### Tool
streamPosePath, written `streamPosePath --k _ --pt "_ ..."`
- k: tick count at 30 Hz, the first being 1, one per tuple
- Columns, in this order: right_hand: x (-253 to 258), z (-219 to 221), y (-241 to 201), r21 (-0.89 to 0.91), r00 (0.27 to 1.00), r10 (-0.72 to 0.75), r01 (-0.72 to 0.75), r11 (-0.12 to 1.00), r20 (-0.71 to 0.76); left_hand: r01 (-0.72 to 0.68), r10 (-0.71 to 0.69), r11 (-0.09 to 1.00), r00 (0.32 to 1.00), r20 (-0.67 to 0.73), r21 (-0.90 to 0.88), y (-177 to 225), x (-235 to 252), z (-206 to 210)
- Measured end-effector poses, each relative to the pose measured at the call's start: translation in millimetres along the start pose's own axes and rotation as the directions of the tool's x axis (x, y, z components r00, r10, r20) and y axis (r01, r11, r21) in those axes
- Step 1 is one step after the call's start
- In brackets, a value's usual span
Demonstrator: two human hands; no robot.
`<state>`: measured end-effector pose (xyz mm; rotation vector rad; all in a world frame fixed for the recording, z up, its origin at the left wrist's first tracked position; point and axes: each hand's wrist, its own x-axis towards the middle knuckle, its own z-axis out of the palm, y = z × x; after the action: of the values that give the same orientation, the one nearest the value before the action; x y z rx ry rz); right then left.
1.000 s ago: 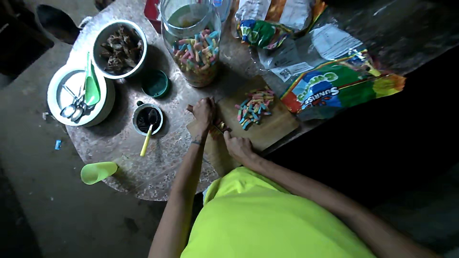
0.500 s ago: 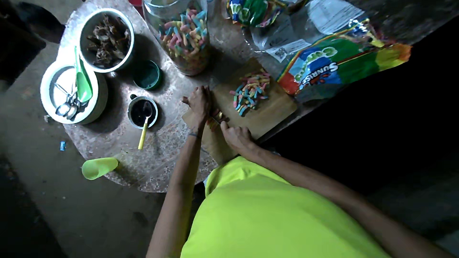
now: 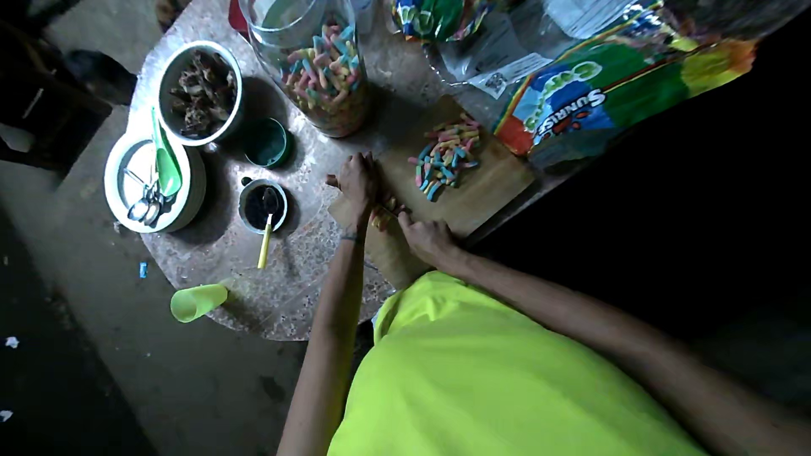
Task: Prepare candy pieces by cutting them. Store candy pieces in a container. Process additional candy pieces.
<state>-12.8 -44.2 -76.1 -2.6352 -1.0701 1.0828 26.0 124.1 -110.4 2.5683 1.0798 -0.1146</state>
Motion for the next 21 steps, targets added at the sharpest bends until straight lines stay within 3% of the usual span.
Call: streamPosePath --k 5,13,18,21 --pt "-2 -17 -14 -0.048 0.995 0.056 -0.052 0.997 0.077 0.014 -0.014 1.0 1.0 0.025 -0.004 -1 5 0" --pt "5 -12 -9 -0.006 0.998 0.034 -0.034 0.999 0.054 0.007 -0.005 1.0 0.998 0.058 -0.025 -3 11 -4" --pt "5 -8 -8 -0.007 0.999 0.032 -0.031 0.999 0.027 -0.099 0.076 0.987 0.982 -0.174 -0.126 -6 1 1" --pt "0 -18 -15 -0.029 0.992 0.055 -0.052 0.998 0.111 -0.163 0.095 0.956 0.959 -0.266 -0.245 -31 -51 -7"
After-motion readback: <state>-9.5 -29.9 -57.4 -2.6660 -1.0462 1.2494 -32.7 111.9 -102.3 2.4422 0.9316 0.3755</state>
